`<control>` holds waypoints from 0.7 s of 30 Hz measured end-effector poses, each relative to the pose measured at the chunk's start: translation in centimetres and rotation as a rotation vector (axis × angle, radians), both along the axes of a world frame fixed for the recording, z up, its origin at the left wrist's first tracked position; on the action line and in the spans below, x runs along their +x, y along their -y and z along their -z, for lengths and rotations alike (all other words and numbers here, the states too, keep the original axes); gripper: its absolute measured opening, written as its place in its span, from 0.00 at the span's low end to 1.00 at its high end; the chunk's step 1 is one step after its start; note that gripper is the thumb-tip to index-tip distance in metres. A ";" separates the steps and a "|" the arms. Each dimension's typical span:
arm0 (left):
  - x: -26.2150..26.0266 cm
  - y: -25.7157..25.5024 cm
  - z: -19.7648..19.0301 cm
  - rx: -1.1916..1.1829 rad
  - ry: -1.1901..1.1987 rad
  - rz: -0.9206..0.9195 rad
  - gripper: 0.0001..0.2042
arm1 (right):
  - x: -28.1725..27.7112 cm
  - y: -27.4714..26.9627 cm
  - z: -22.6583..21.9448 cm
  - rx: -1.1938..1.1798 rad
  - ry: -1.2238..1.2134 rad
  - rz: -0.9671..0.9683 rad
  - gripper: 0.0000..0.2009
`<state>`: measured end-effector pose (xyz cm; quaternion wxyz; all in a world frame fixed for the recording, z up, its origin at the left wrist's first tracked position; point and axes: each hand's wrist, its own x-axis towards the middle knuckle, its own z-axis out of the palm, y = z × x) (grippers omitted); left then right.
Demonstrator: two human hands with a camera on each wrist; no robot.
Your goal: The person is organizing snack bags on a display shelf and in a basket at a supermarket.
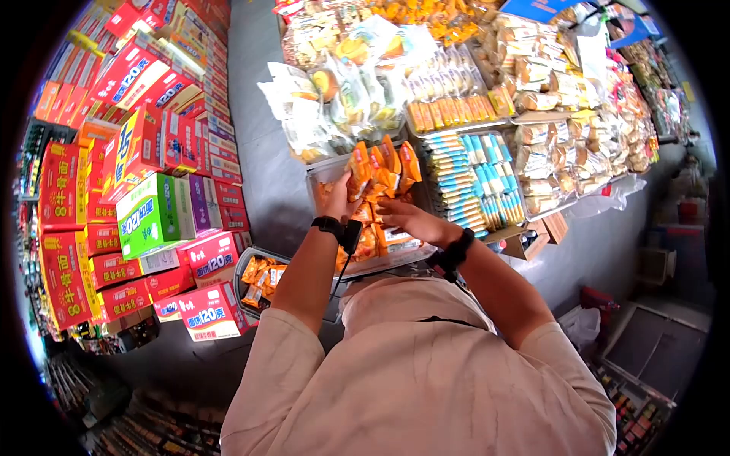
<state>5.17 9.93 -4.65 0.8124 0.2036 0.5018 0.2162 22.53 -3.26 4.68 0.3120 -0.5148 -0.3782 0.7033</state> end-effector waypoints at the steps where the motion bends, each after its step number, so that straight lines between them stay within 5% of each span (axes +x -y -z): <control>1: 0.8 0.2 0.6 -0.003 -0.001 0.013 0.19 | 0.8 1.2 -2.4 0.000 -0.024 -0.008 0.28; 7: 2.8 0.6 1.4 0.196 -0.429 0.044 0.24 | 8.0 10.2 -3.3 -0.115 -0.043 -0.033 0.31; 11: 2.7 0.4 -1.7 0.035 -0.401 0.002 0.34 | 11.2 15.3 -2.6 -0.055 0.013 0.048 0.29; 13: 2.7 0.0 -1.2 0.064 -0.352 0.125 0.37 | 11.9 16.7 -2.9 -0.082 -0.036 0.135 0.28; 15: 4.0 1.0 -1.5 0.394 -0.456 0.149 0.34 | 12.2 17.5 -2.9 -0.066 -0.049 0.158 0.27; 18: 5.2 2.1 -4.0 0.311 -0.470 0.122 0.37 | 12.0 17.8 -3.3 -0.091 -0.090 0.227 0.27; 21: 4.4 0.9 2.6 0.382 -0.477 0.142 0.36 | 11.6 17.9 -3.0 -0.049 -0.049 0.225 0.28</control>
